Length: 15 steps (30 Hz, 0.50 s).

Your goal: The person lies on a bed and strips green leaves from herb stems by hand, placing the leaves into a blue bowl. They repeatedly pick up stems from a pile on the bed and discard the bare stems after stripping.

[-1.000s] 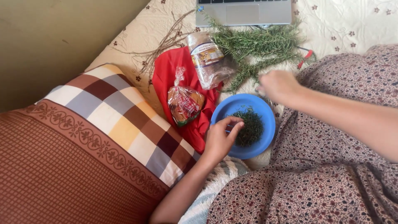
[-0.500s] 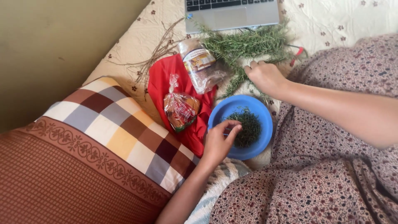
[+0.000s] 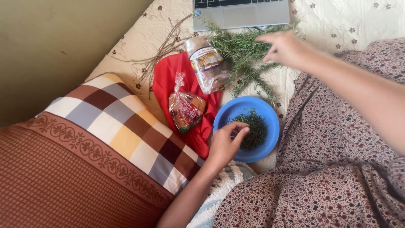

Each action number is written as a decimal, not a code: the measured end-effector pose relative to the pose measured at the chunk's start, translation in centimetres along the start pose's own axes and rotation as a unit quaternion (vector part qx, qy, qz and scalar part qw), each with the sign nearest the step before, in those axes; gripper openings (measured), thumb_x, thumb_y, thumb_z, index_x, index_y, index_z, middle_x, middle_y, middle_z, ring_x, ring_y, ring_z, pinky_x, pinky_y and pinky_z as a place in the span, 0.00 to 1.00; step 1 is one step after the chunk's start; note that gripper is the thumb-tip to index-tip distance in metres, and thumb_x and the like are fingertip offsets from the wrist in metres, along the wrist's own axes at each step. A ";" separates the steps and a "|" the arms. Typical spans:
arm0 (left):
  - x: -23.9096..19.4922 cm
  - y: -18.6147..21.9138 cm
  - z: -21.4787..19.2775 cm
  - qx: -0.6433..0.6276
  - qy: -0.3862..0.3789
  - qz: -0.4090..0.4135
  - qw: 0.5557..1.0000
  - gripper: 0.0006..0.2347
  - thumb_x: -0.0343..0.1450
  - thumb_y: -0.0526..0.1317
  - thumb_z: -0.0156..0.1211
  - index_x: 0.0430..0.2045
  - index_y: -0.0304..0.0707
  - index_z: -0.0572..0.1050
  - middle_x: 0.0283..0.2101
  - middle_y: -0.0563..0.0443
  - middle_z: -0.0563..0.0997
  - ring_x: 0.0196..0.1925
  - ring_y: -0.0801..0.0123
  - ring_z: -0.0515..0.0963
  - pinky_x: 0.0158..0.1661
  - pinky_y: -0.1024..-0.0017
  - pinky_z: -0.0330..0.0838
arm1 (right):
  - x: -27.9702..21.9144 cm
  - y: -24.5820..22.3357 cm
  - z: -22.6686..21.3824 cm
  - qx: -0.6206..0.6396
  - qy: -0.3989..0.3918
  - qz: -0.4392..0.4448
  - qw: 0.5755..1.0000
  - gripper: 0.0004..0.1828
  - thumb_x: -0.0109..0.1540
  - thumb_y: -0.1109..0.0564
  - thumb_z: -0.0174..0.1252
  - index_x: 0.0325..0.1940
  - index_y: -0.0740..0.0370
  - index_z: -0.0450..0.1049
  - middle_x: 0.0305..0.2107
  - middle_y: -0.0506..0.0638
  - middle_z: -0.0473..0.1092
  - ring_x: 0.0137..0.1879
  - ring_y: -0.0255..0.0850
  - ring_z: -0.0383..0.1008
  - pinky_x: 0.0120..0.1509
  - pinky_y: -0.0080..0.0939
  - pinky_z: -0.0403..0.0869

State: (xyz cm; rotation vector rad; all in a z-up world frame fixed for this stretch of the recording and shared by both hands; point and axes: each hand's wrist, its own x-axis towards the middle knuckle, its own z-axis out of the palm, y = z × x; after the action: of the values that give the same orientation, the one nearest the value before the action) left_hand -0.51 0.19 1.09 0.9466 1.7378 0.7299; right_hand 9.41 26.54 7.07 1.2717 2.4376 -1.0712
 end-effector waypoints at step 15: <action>0.0 -0.4 -0.1 0.011 -0.003 0.025 1.000 0.13 0.73 0.51 0.56 0.45 0.52 0.82 0.47 0.62 0.87 0.46 0.74 0.85 0.46 0.67 0.78 | 12.1 21.7 2.3 -0.479 -0.116 0.247 0.834 0.13 0.67 0.63 0.49 0.41 0.63 0.81 0.32 0.47 0.75 0.30 0.34 0.75 0.24 0.27 0.75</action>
State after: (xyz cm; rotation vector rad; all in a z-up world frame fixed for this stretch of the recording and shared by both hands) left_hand -0.68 0.02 0.76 1.0082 1.7264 0.7409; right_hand 18.43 40.75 -11.43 1.1594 1.8189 0.1618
